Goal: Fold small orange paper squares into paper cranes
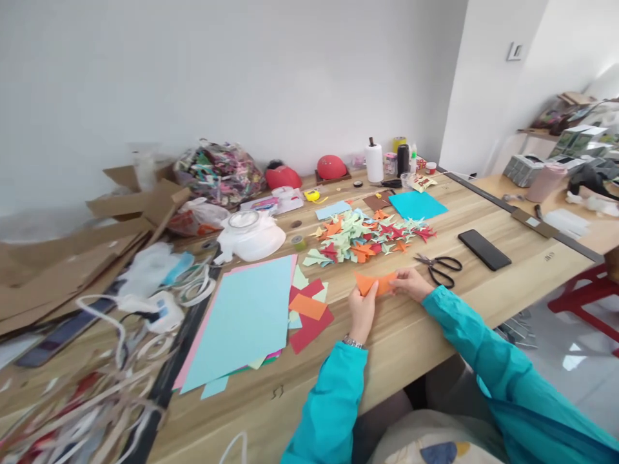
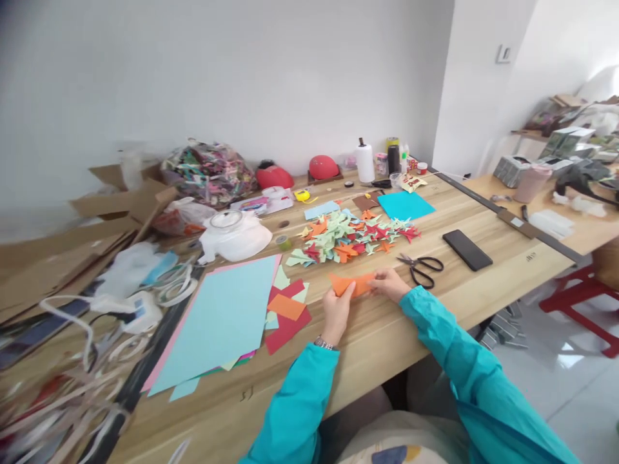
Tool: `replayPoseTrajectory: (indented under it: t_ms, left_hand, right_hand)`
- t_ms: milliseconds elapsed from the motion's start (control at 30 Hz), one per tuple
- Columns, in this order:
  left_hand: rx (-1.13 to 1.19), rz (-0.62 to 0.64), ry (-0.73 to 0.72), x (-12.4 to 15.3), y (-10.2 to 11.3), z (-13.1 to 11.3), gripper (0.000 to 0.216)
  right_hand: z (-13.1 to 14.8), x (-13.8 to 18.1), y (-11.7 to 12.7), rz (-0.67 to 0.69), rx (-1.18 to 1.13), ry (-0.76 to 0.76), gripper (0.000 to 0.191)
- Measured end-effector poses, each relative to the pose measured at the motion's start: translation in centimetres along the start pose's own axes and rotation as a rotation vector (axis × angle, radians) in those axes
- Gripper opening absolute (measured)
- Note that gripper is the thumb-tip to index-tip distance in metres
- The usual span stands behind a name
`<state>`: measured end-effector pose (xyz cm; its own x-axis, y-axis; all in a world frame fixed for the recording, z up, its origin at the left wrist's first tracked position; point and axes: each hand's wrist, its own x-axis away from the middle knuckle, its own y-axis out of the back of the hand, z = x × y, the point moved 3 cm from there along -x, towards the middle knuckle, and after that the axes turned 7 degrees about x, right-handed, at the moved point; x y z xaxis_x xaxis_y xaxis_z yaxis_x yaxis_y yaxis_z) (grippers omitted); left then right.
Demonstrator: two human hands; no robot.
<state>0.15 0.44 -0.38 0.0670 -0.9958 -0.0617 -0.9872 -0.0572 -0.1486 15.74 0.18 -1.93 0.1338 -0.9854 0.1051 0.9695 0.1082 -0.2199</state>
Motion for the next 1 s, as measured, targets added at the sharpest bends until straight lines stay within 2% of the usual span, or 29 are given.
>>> replayPoseTrajectory:
  t_ms: [200,333,533,700,833,900,1000]
  left_hand:
    - [-0.034,-0.035,0.013,-0.7,0.6,0.8,0.032]
    - [-0.02,-0.071,0.011,-1.3,0.9,0.5,0.032]
    - [0.033,-0.204,-0.027,-1.8,1.8,0.0,0.031]
    - [0.091,-0.228,-0.033,-1.9,1.9,-0.2,0.03]
    - [0.208,-0.277,-0.034,-2.4,2.4,-0.1,0.031]
    - [0.263,-0.31,0.01,-2.7,2.8,-0.1,0.032]
    - [0.308,-0.283,0.2,-2.8,2.9,0.0,0.031]
  right_hand:
    - [0.0,0.4,-0.7,0.08,0.179,-0.025,0.03]
    - [-0.2,0.4,-1.2,0.063,0.212,-0.047,0.022]
    - [0.0,0.4,-1.6,0.056,0.257,-0.086,0.011]
    - [0.3,0.2,-1.5,0.033,0.364,-0.086,0.009]
    - [0.9,0.7,-0.5,-0.125,0.535,-0.014,0.01]
    - [1.5,1.8,1.0,-0.304,0.643,0.064,0.007]
    - [2.2,4.7,4.4,-0.572,0.773,0.161,0.019]
